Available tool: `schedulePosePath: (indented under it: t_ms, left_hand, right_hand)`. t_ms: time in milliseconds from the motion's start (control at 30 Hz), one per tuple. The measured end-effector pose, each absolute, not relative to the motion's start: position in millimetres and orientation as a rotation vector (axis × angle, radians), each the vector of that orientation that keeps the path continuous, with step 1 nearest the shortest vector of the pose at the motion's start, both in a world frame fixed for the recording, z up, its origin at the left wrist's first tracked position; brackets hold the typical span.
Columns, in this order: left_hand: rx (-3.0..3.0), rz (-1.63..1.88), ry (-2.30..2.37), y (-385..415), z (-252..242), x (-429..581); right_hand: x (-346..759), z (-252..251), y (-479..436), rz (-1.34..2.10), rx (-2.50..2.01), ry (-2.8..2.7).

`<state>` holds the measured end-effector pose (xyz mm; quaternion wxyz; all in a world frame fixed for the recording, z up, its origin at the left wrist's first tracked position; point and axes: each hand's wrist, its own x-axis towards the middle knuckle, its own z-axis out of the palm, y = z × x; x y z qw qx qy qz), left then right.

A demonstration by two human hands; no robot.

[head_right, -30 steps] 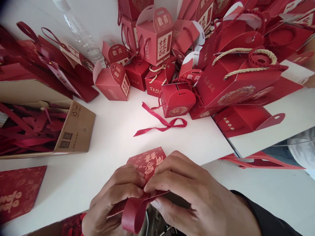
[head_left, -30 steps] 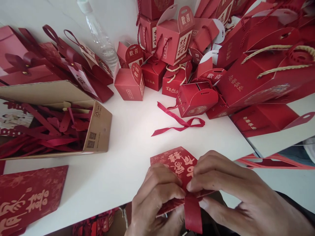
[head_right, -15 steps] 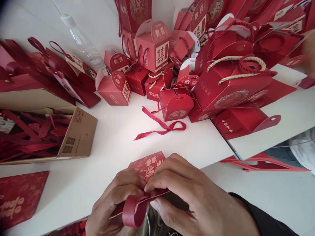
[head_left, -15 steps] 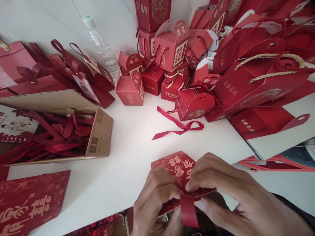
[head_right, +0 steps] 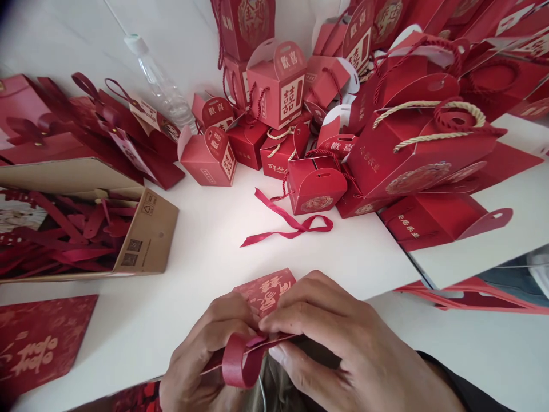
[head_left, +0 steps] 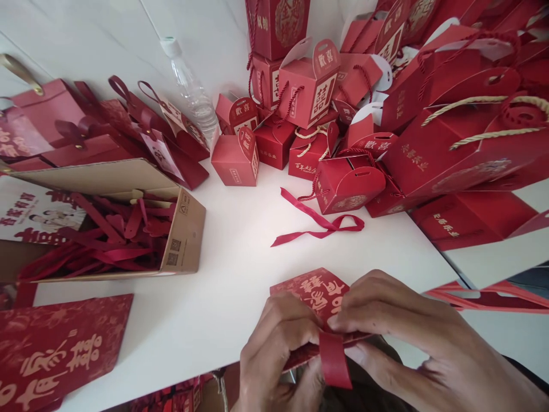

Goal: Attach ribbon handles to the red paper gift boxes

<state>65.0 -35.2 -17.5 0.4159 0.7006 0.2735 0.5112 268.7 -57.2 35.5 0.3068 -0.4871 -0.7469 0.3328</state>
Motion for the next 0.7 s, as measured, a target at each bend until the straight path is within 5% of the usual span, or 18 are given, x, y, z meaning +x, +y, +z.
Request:
schedulePosePath:
  t_ms: [700]
  left_hand:
    - [1.763, 1.298, 0.706, -40.7, -10.9, 67.3]
  right_hand:
    - [271.0, 28.3, -61.9, 0.841, -1.190, -1.956]
